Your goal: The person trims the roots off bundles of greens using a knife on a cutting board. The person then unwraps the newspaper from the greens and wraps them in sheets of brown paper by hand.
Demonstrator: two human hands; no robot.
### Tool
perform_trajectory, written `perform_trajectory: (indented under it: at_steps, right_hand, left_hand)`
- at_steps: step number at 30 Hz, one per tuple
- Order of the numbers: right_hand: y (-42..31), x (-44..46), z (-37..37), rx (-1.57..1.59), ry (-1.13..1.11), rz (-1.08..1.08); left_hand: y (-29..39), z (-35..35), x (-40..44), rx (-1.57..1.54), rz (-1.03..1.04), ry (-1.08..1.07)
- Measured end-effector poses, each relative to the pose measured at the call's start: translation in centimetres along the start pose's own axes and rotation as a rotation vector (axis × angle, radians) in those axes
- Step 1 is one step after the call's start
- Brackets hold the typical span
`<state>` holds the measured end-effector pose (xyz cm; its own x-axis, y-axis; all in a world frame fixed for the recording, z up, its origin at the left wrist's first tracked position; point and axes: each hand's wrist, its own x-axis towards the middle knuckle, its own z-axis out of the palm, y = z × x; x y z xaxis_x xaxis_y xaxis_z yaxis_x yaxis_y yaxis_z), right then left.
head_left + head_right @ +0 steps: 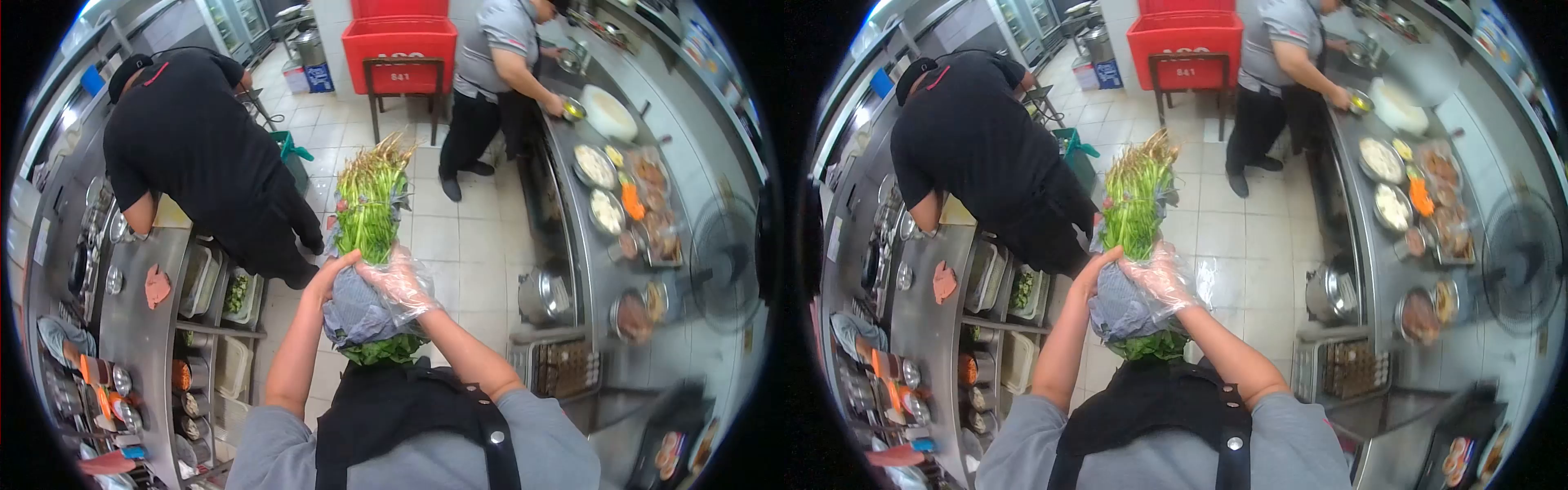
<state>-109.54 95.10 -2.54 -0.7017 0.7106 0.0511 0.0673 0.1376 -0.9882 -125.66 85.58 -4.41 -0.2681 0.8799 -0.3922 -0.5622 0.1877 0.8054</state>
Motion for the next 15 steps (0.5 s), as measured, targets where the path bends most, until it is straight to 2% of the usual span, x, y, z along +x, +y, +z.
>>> perform_trajectory:
  at_steps: [3, 5, 7, 9, 11, 13, 15]
  right_hand:
    - [-0.8, 7.0, 0.6, -0.037, -0.021, -0.049]
    - [-1.3, 11.9, 0.7, -0.306, -0.068, 0.058]
    - [3.5, 19.0, 1.3, -0.226, -0.106, 0.004]
    - [3.7, 23.8, -0.2, -0.163, -0.157, -0.024]
    - [-2.4, 26.9, -2.5, -0.081, -0.298, 0.050]
    - [-1.8, 31.7, -3.8, -0.113, -0.311, 0.042]
    - [-1.0, 35.9, -4.6, -0.274, -0.234, -0.036]
  left_hand:
    - [1.6, -3.1, 5.4, -0.216, 0.026, 0.038]
    - [4.2, -3.6, 8.1, -0.266, 0.023, 0.080]
    - [7.6, -4.7, 12.4, -0.310, 0.023, 0.102]
    - [9.0, -6.3, 16.8, -0.355, -0.018, 0.127]
    - [11.0, -7.4, 20.3, -0.347, 0.002, 0.118]
    - [12.9, -8.1, 25.0, -0.329, 0.014, 0.113]
    - [13.8, -9.1, 29.6, -0.342, 0.125, 0.027]
